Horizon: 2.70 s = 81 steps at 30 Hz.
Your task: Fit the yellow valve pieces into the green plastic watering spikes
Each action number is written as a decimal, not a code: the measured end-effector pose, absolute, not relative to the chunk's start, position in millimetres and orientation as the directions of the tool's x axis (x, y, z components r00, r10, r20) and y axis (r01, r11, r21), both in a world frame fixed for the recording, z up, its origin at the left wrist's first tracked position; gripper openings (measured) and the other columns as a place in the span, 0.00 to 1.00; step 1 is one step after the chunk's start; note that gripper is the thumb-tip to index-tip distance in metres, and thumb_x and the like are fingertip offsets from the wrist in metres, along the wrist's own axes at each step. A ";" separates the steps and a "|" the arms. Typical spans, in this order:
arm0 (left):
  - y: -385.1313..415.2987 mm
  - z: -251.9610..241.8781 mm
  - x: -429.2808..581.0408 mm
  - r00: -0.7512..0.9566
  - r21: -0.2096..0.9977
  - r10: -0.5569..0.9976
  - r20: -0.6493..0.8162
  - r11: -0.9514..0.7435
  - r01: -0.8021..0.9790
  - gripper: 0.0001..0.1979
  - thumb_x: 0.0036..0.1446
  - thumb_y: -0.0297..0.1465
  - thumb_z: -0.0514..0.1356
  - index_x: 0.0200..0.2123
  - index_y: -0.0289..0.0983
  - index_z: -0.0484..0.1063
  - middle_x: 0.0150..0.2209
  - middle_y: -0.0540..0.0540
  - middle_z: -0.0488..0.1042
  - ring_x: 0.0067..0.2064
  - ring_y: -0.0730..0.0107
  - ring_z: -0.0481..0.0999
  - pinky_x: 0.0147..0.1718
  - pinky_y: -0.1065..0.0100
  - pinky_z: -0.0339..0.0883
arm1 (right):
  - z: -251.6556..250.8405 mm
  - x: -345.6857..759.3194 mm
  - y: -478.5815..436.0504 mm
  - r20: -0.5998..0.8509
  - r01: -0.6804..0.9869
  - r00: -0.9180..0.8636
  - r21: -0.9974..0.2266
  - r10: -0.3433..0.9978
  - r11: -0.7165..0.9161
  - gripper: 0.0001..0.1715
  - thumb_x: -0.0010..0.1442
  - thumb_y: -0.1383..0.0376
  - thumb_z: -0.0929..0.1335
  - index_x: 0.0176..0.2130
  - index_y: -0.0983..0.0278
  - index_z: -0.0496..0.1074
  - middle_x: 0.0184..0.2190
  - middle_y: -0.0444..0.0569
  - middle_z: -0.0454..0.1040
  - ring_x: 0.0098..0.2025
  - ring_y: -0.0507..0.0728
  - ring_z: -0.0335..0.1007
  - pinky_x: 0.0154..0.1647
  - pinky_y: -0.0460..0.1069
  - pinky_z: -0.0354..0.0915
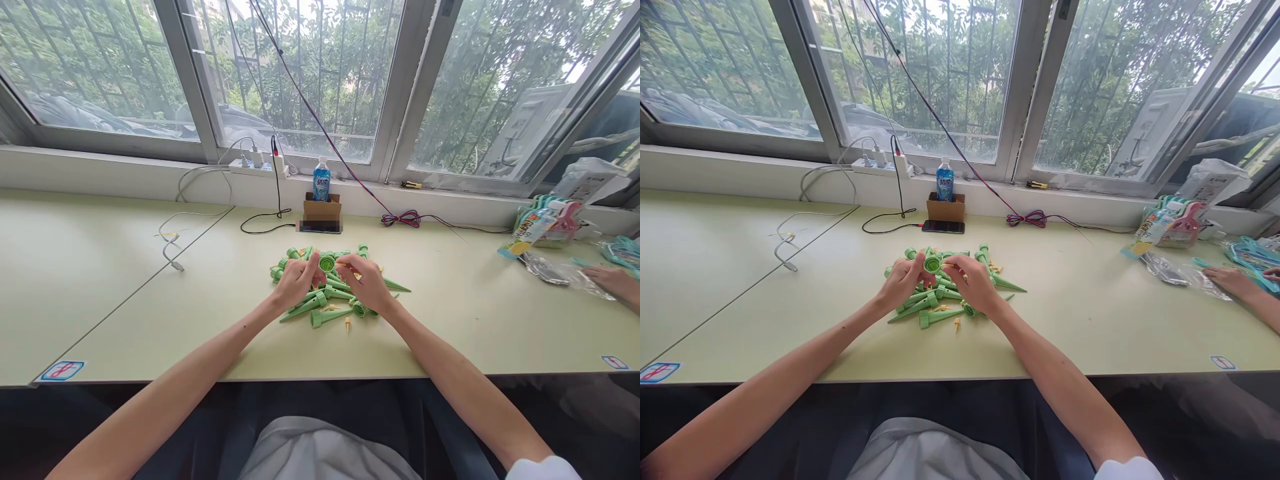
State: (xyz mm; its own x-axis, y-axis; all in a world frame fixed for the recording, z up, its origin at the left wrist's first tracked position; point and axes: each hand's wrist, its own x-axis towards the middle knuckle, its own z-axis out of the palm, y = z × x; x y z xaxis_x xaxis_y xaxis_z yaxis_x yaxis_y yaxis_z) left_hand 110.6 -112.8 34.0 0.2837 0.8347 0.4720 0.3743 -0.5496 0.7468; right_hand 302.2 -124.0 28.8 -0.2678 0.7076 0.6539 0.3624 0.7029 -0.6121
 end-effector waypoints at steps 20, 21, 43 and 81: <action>-117.2 39.6 108.1 0.432 0.600 0.738 0.517 -0.673 0.432 0.22 0.68 0.44 0.46 0.28 0.37 0.66 0.21 0.52 0.68 0.21 0.73 0.62 0.24 0.70 0.57 | 28.1 306.2 -121.1 0.629 0.359 -0.252 -0.645 0.736 0.674 0.14 0.67 0.56 0.62 0.37 0.62 0.70 0.23 0.44 0.69 0.24 0.52 0.65 0.28 0.47 0.64; -117.2 39.1 108.1 0.433 0.592 0.736 0.520 -0.676 0.439 0.21 0.68 0.44 0.46 0.30 0.37 0.67 0.21 0.52 0.68 0.22 0.73 0.63 0.24 0.70 0.57 | 27.9 306.3 -120.9 0.631 0.364 -0.254 -0.640 0.733 0.677 0.14 0.67 0.56 0.62 0.36 0.62 0.70 0.23 0.43 0.69 0.24 0.52 0.65 0.28 0.47 0.64; -112.6 31.7 106.6 0.516 0.520 0.656 0.551 -0.753 0.403 0.19 0.66 0.37 0.52 0.58 0.40 0.66 0.25 0.54 0.66 0.23 0.74 0.57 0.26 0.73 0.59 | 26.3 308.9 -117.2 0.627 0.459 -0.286 -0.574 0.725 0.678 0.15 0.68 0.58 0.60 0.33 0.63 0.66 0.22 0.41 0.63 0.23 0.51 0.57 0.28 0.46 0.57; -114.4 31.8 111.7 0.369 0.546 0.751 0.548 -0.655 0.523 0.31 0.67 0.44 0.48 0.16 0.35 0.68 0.13 0.53 0.62 0.19 0.76 0.60 0.24 0.69 0.55 | 28.5 305.9 -117.3 0.707 0.433 -0.280 -0.511 0.649 0.743 0.12 0.67 0.60 0.64 0.38 0.61 0.75 0.35 0.50 0.75 0.36 0.55 0.70 0.36 0.49 0.67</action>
State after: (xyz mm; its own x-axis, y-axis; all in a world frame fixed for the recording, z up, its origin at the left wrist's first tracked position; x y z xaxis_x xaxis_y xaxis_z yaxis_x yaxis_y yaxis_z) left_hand 111.7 -114.4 31.8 0.3688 0.7508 0.5479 0.5225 -0.6550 0.5458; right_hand 305.9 -117.3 28.5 -0.2805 0.6492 0.7070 0.4327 0.7430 -0.5106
